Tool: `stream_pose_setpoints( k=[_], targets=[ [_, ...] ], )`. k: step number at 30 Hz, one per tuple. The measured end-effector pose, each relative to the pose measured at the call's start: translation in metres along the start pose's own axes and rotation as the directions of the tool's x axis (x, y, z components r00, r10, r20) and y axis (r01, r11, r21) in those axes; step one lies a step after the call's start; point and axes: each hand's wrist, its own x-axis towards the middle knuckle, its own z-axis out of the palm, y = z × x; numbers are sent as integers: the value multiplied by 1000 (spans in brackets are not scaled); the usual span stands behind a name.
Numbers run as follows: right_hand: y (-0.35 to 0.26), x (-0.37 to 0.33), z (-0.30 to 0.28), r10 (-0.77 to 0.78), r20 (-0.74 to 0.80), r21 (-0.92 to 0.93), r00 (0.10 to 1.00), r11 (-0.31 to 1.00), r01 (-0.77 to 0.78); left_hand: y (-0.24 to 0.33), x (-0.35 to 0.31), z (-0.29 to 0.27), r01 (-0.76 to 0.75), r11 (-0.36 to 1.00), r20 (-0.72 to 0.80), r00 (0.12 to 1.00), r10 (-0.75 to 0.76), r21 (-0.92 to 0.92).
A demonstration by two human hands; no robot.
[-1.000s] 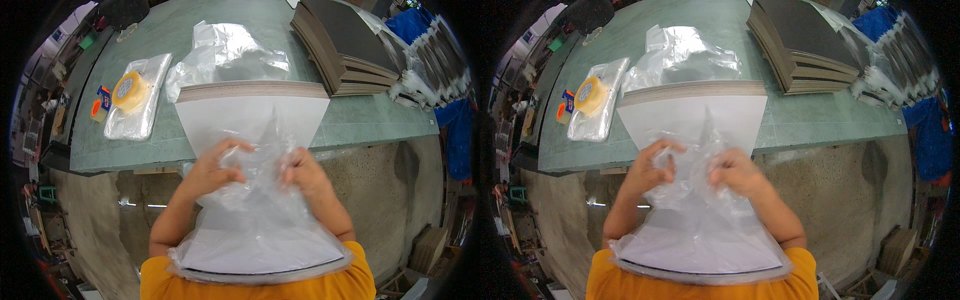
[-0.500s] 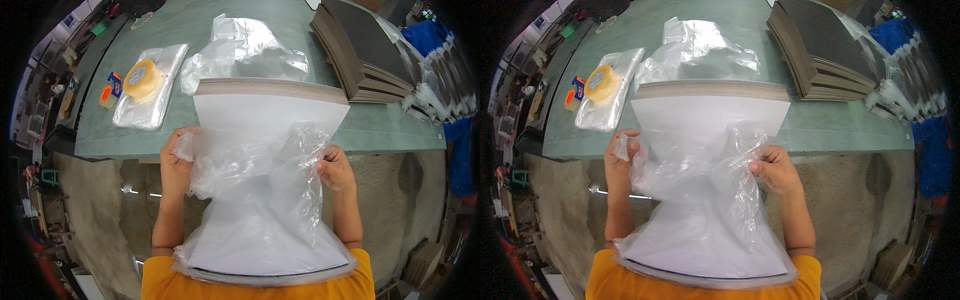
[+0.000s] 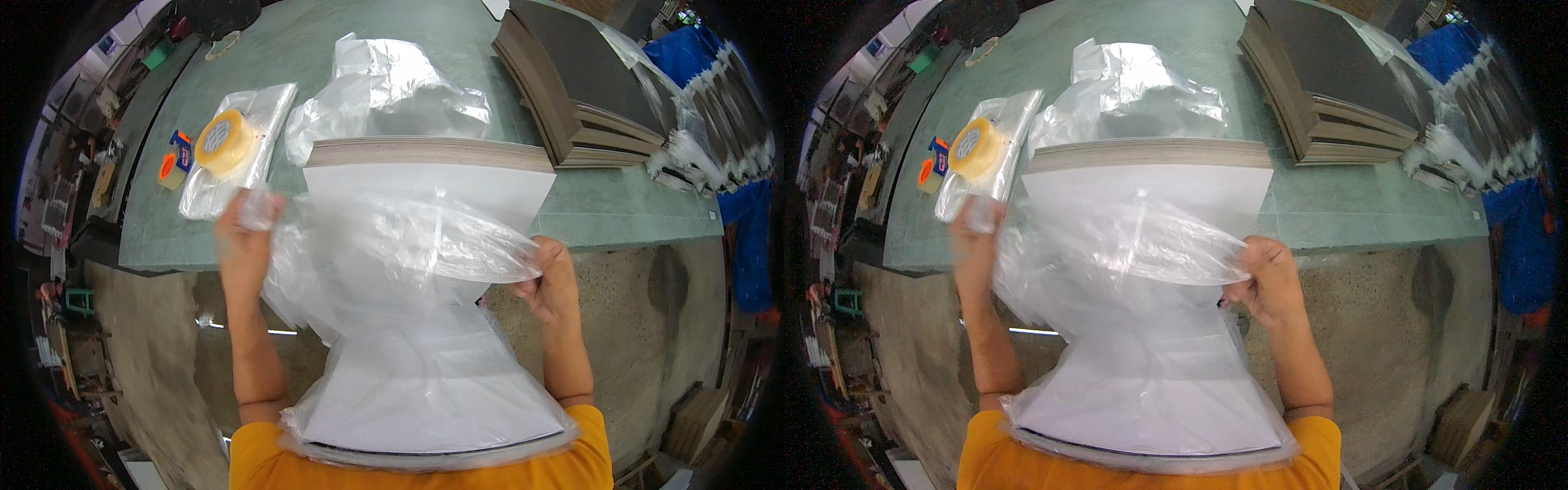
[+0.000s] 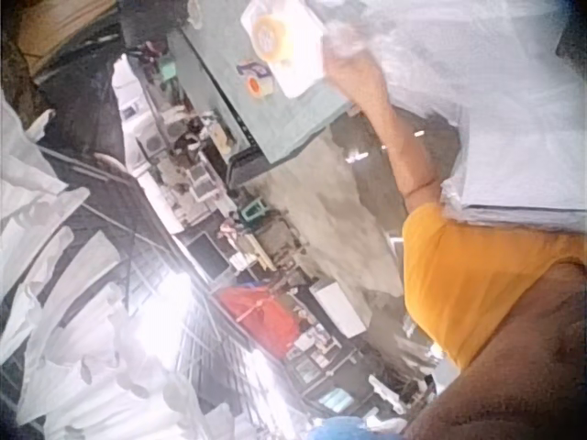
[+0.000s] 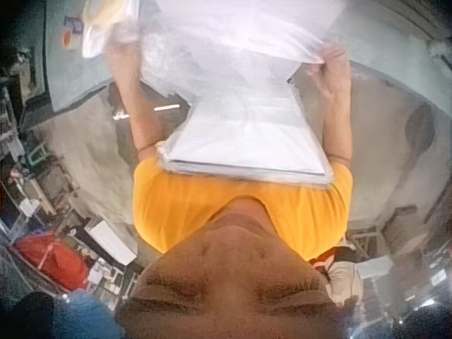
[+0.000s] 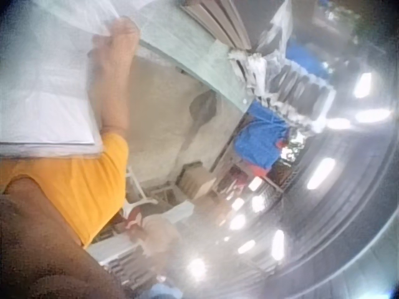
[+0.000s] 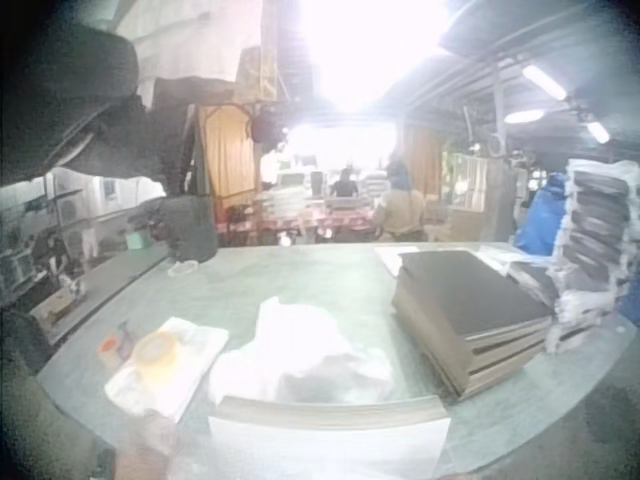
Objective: The person wraps black rectangular items in plastic film by hand, pulling the film from a roll and smoothing it over the objects at a workstation.
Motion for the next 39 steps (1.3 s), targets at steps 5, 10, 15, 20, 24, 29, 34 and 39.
stream_pose_setpoints(
  k=[5, 10, 15, 20, 24, 29, 34, 39],
  targets=[
    [-7, 0, 66, -179, 234, -699, 956, 652, 293, 56, -51, 42, -444, 824, 413, 717, 562, -352],
    [-28, 1, 66, -639, 386, -650, 665, 323, 688, 65, -58, 63, -91, 864, 780, 393, 488, -495],
    [-28, 19, 54, -273, 254, -687, 928, 624, 371, 68, -41, 51, -131, 887, 758, 474, 448, -442],
    [-3, 11, 70, 377, 635, -657, 674, 723, 214, 70, -35, 46, 119, 807, 688, 604, 403, -578],
    [-2, 2, 60, 374, 734, -514, 567, 851, 104, 56, -13, 37, 117, 899, 905, 102, 412, -422],
    [-33, 23, 51, 843, 513, -856, 163, 517, 19, 44, -15, 47, 348, 635, 724, 324, 609, -690],
    [-36, 0, 7, 491, 558, -809, 669, 141, 571, 44, -43, 58, -547, 783, 950, -83, 300, -295],
    [-49, -22, 35, 831, 82, -916, 551, -155, 370, 36, -59, 56, -786, 606, 919, 143, 367, -120]
  ],
)
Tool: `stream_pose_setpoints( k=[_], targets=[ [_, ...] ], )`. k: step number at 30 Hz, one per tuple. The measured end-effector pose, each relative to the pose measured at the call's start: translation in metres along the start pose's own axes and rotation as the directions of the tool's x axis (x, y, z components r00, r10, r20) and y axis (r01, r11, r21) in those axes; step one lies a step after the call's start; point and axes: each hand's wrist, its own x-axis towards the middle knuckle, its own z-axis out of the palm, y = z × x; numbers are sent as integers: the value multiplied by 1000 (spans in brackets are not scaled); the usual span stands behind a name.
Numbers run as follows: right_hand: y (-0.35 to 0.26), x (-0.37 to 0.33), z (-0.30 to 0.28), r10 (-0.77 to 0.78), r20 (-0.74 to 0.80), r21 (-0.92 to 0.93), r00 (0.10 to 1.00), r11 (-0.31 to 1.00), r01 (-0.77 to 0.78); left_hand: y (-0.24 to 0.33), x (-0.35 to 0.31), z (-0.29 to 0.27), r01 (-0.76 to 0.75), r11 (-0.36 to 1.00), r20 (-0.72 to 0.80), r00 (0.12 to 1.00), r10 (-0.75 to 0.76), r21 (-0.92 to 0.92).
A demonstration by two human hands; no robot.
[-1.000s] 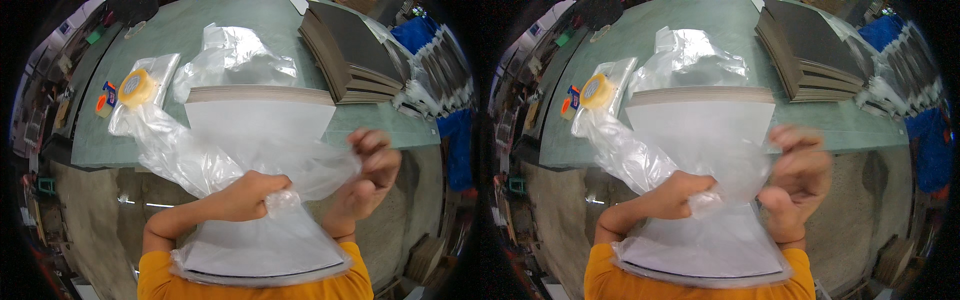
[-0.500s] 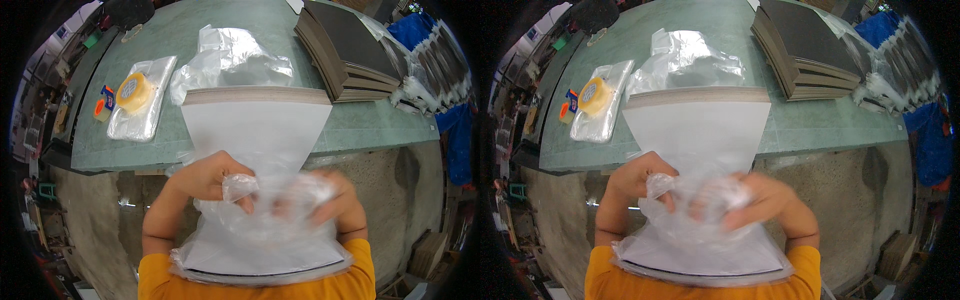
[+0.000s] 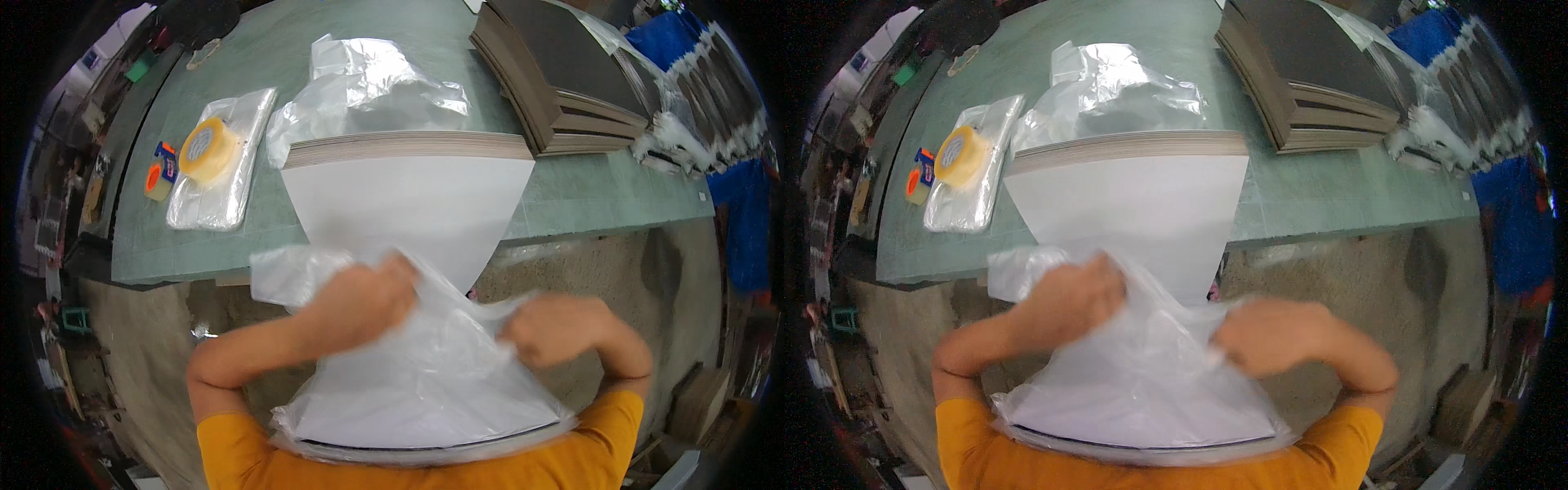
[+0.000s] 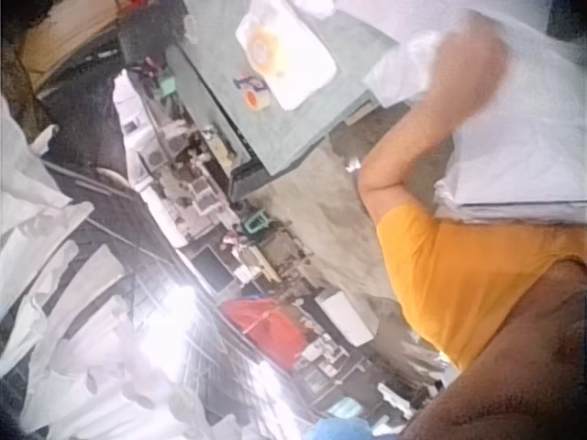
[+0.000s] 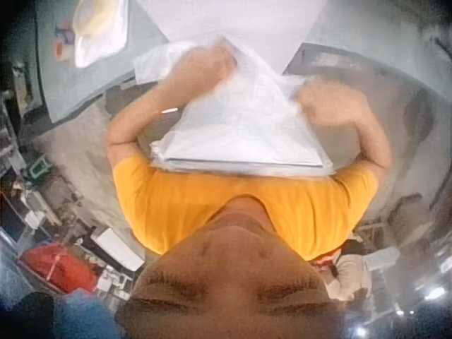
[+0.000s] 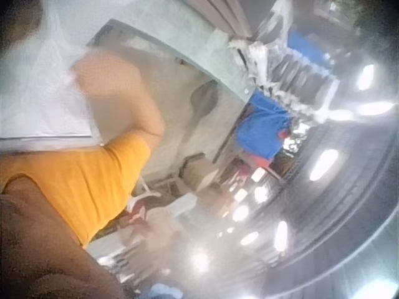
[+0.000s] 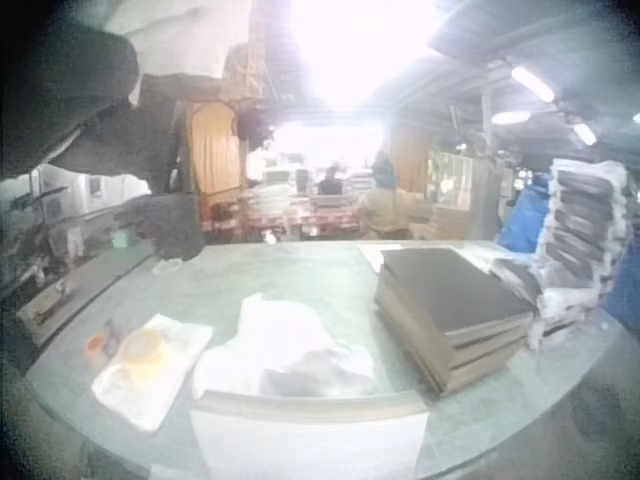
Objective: The person wraps black rectangular items in plastic film by hand, pulling the film from a roll and smoothing it over the objects at a workstation.
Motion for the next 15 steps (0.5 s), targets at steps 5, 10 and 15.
stream_pose_setpoints(
  k=[5, 10, 15],
  targets=[
    [73, 14, 28, -78, -846, -365, 528, 806, -466, 39, -5, 3, -479, 877, -54, 877, 478, -15],
    [46, 2, 24, 143, -694, -407, 705, 731, -548, -16, -5, 8, 189, 962, -24, 982, -188, 199],
    [42, 5, 24, 190, -597, -478, 780, 696, -536, -21, -7, 20, 200, 877, -18, 977, -214, 437]
  ],
)
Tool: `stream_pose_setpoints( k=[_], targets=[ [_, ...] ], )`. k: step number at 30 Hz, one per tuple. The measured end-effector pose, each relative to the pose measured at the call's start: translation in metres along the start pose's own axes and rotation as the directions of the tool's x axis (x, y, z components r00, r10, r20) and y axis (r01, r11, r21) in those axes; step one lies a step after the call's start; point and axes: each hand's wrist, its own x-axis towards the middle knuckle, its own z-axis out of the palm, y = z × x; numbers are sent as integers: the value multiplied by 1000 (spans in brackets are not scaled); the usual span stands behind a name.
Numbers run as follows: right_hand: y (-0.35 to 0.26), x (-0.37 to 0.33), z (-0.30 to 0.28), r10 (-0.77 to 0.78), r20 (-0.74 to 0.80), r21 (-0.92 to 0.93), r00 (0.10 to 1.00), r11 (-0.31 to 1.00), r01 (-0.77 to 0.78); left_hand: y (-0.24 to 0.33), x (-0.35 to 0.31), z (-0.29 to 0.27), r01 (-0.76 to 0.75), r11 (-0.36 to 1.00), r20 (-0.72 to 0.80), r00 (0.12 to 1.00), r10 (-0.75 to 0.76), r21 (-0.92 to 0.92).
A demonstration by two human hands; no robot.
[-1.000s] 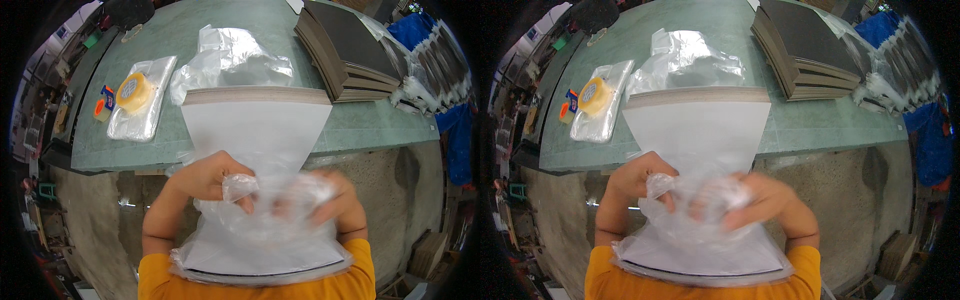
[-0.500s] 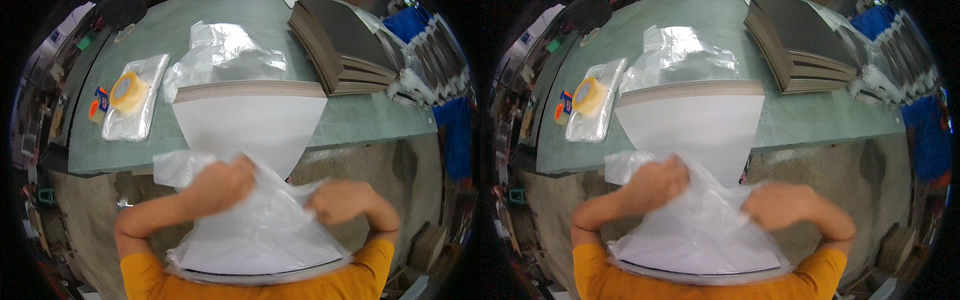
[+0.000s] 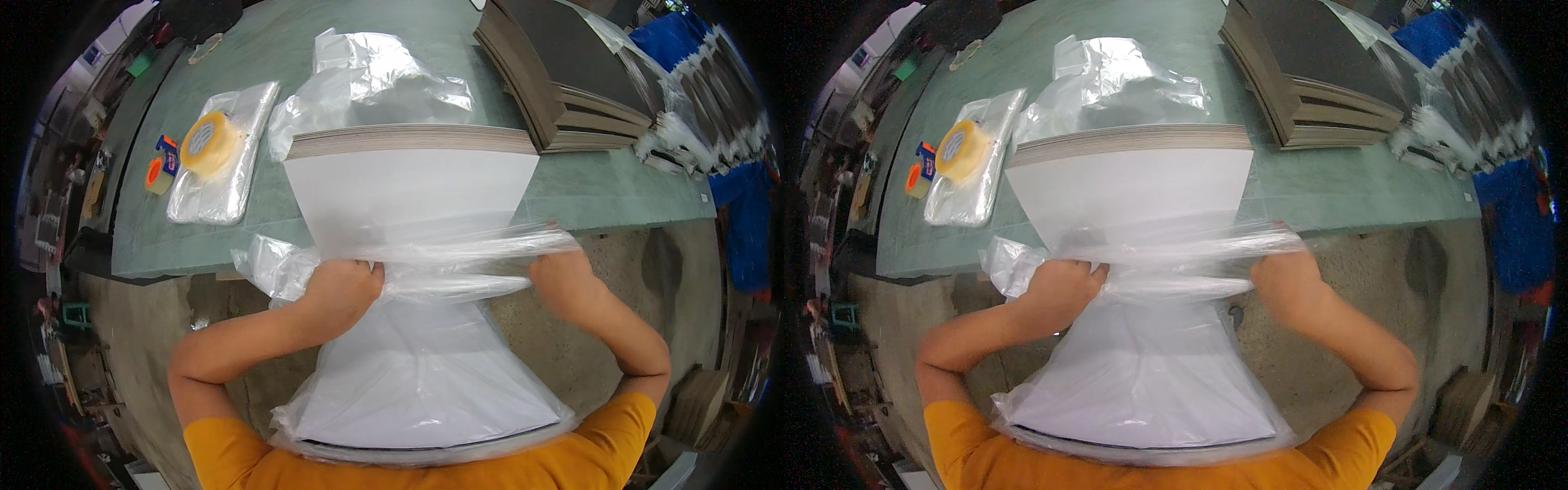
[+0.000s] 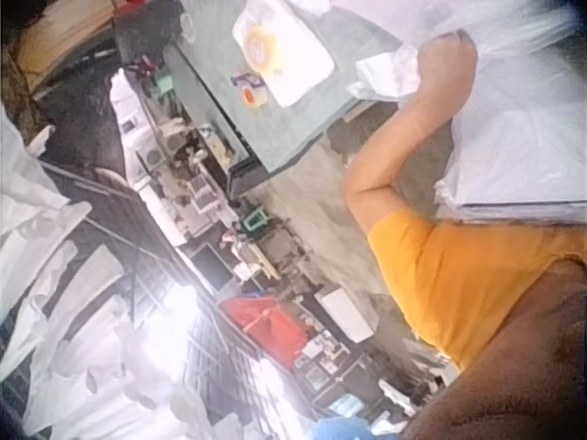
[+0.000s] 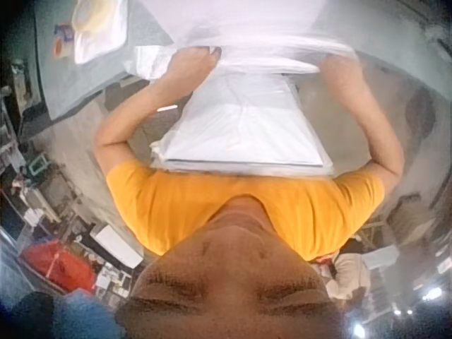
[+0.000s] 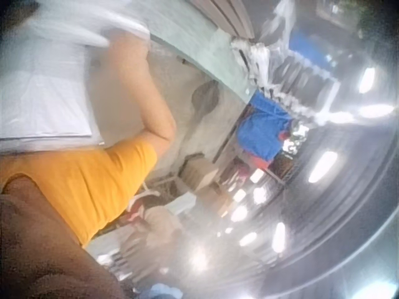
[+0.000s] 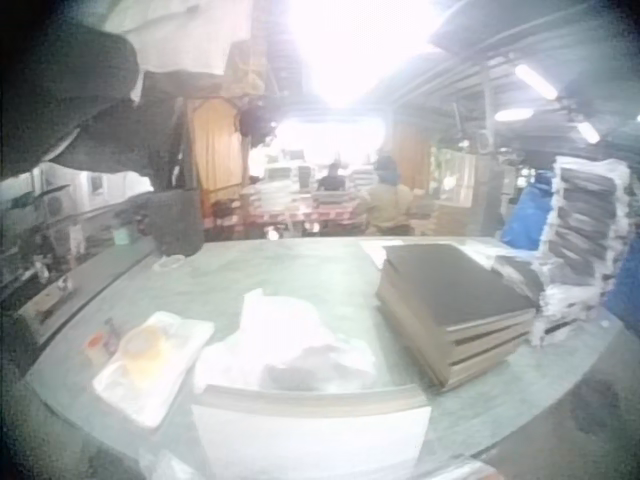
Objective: The person wraps black rectangular items in plastic film by hand, pulling the film from a roll and smoothing it over the objects at a workstation.
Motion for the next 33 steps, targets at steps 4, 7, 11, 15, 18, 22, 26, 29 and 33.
stream_pose_setpoints(
  k=[4, 7, 11, 15, 18, 22, 26, 29, 33],
  targets=[
    [30, 7, -53, 212, 63, 822, 975, 543, -171, 0, -10, -6, -4, 920, 363, 918, 159, -393],
    [52, 0, -28, 804, -348, 927, 481, 371, 49, -21, -24, -40, -165, 407, -12, 936, 353, -898],
    [10, 21, -13, 637, -590, 747, 496, 664, 36, -49, -30, -25, 60, 197, -172, 287, -942, -979],
    [15, 53, -28, 497, -787, 511, 365, 857, -66, -78, -5, -15, 359, 719, -719, 164, -676, -595],
    [21, 49, -27, 432, -670, 437, 604, 887, -149, -67, -17, -24, 364, 678, -461, 523, -716, -639],
    [17, 33, -18, 489, -678, 617, 549, 785, 63, -57, -33, -26, 281, 737, -583, 467, -664, -615],
    [21, 20, -17, 638, -392, 913, 662, 183, 365, -69, -57, -19, -130, 417, -412, 574, -708, -899],
    [26, 22, -11, 680, -448, 886, 581, 249, 391, -68, -57, -24, -232, 188, -295, 636, -713, -954],
    [25, 26, -28, 604, -637, 731, 478, 671, 126, -73, -51, -33, -224, 371, -425, 625, -655, -901]
  ],
)
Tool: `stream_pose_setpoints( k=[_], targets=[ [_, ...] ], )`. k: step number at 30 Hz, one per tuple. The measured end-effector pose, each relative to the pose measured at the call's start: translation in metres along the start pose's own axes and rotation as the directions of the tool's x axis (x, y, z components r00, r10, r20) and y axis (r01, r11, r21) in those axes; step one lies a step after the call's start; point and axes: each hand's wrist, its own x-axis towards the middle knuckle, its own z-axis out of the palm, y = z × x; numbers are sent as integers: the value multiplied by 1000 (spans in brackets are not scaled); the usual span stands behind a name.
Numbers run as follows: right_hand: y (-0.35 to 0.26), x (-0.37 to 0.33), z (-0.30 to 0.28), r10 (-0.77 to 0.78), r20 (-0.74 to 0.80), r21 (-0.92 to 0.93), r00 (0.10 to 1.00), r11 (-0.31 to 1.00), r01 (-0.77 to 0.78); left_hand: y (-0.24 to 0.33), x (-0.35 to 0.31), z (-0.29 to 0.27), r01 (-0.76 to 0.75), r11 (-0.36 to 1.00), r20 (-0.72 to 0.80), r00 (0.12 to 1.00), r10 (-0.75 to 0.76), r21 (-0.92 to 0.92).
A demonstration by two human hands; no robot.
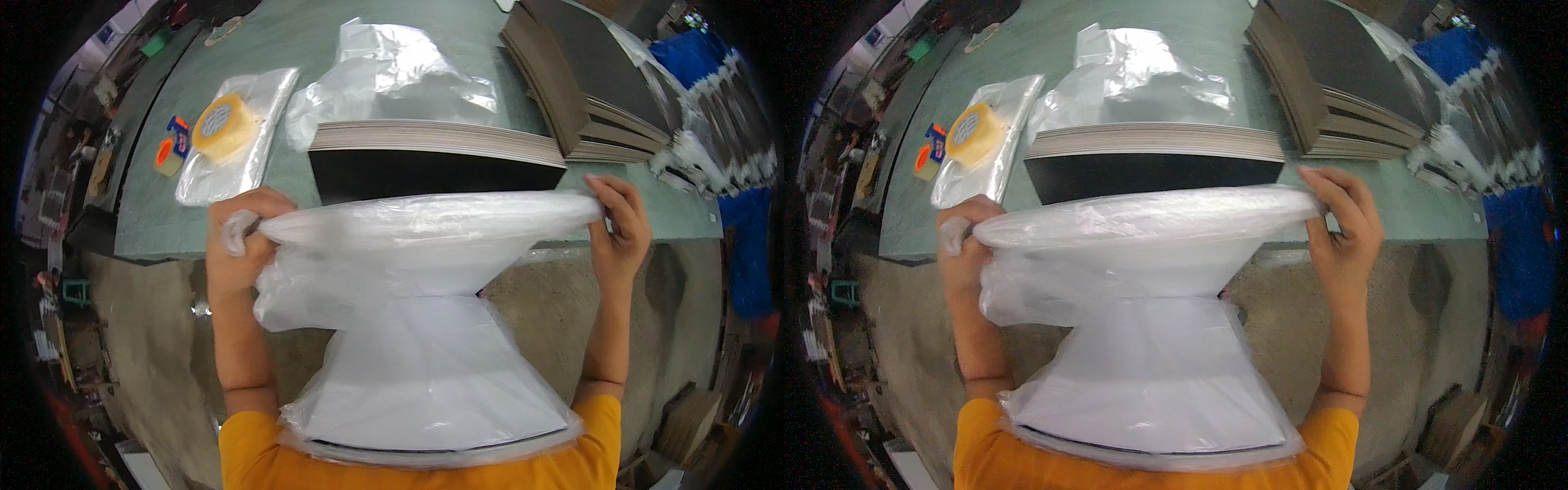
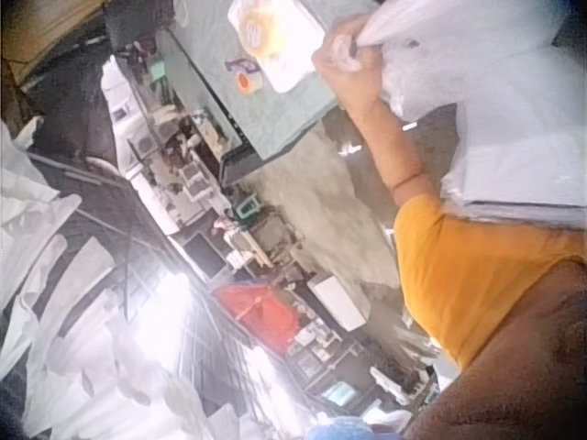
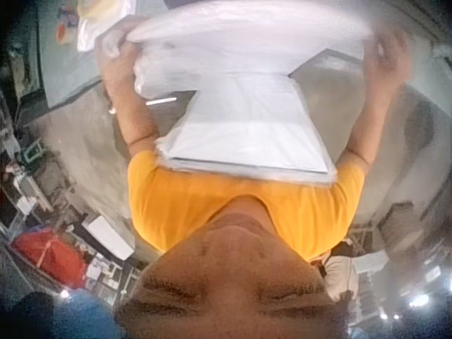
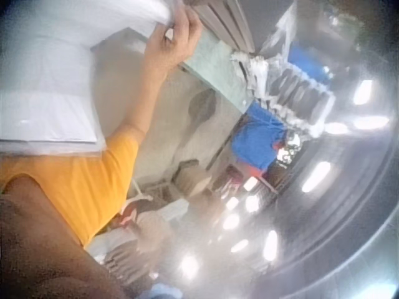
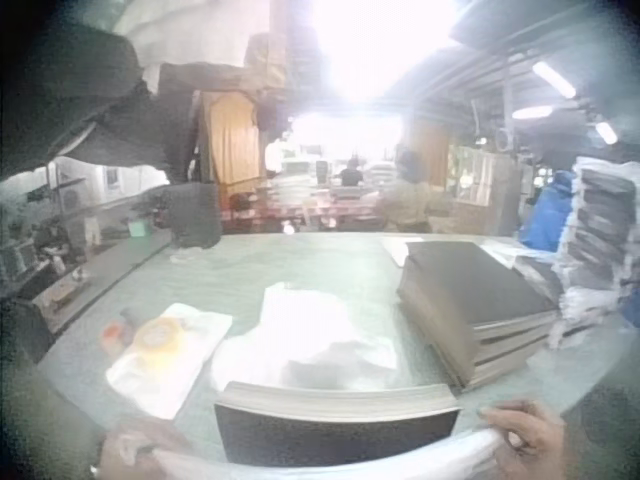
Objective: The person wraps black rectangular items in plastic film by hand, pulling the film from a roll and smoothing it over the objects at a workstation.
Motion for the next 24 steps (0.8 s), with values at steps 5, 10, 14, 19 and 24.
stream_pose_setpoints(
  k=[5, 10, 14, 19, 24],
  targets=[
    [18, 3, -24, 141, 546, 664, 826, 528, -529, -39, -22, -14, 315, 762, 209, 949, -236, -566],
    [93, -106, 30, 385, 854, 363, 349, 39, -931, -140, -92, 14, 869, 300, 661, 495, -564, -394],
    [145, -218, 111, 558, 828, 165, -60, -345, -924, -201, -133, 44, 874, 467, 565, 322, -760, 131],
    [121, -222, 127, 655, 666, -288, 358, 668, -686, -212, -130, 35, 562, 536, 362, 399, -843, 630],
    [60, -93, 36, 471, 717, 233, 515, 534, -813, -50, -40, -4, 536, 798, 290, 745, -600, 276]
  ],
)
